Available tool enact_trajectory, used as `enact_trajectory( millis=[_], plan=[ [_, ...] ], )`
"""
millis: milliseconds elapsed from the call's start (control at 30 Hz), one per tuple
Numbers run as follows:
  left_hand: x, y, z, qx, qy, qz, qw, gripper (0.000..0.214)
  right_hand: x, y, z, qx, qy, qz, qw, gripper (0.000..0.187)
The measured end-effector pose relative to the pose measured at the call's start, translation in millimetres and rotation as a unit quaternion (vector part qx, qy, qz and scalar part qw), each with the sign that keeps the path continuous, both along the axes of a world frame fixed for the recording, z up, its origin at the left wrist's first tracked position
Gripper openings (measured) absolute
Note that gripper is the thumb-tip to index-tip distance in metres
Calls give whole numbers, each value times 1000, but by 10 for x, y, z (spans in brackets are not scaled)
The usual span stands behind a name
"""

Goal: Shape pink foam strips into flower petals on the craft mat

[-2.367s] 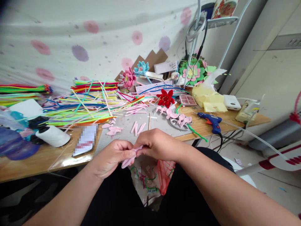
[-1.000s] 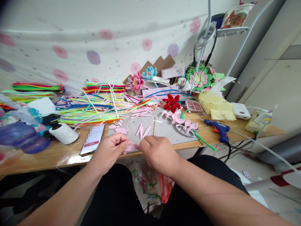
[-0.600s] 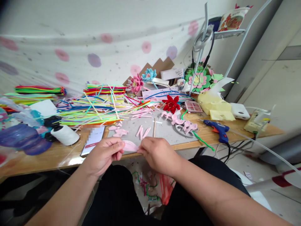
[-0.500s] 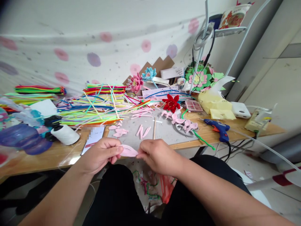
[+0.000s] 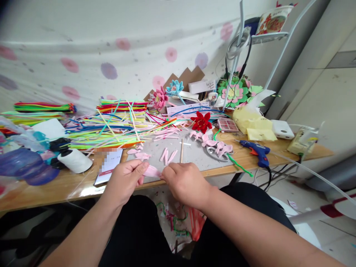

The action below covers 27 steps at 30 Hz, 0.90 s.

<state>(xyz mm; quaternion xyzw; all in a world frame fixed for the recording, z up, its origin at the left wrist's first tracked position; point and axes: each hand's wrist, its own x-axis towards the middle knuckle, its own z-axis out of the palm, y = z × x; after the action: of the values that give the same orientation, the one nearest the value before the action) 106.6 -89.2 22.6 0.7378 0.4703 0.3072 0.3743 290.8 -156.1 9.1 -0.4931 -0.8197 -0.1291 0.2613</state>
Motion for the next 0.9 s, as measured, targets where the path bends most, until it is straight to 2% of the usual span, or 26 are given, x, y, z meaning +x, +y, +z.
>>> enact_trajectory(
  millis=[100, 200, 267, 333, 467, 733, 900],
  plan=[
    [-41, 24, 84, -2, 23, -60, 998, 41, 29, 18, 30, -18, -6, 18, 1000, 24],
    [-21, 32, 167, -24, 66, -184, 980, 31, 67, 39, 83, -63, -45, 67, 995, 18],
    [16, 23, 193, -65, 97, -246, 962, 27, 83, 48, 116, -76, -79, 98, 989, 17],
    [58, 2, 188, -128, 97, -265, 951, 26, 89, 51, 139, -76, -101, 112, 986, 18],
    [113, -63, 113, -199, 34, -229, 952, 20, 88, 53, 146, -72, -107, 106, 986, 18],
    [42, -156, -67, -214, -67, -144, 964, 25, 45, 78, 122, -93, -58, 119, 987, 16],
    [-25, -207, -80, -191, -88, -86, 974, 29, -28, 51, 135, -18, -31, 95, 995, 14]
  ],
)
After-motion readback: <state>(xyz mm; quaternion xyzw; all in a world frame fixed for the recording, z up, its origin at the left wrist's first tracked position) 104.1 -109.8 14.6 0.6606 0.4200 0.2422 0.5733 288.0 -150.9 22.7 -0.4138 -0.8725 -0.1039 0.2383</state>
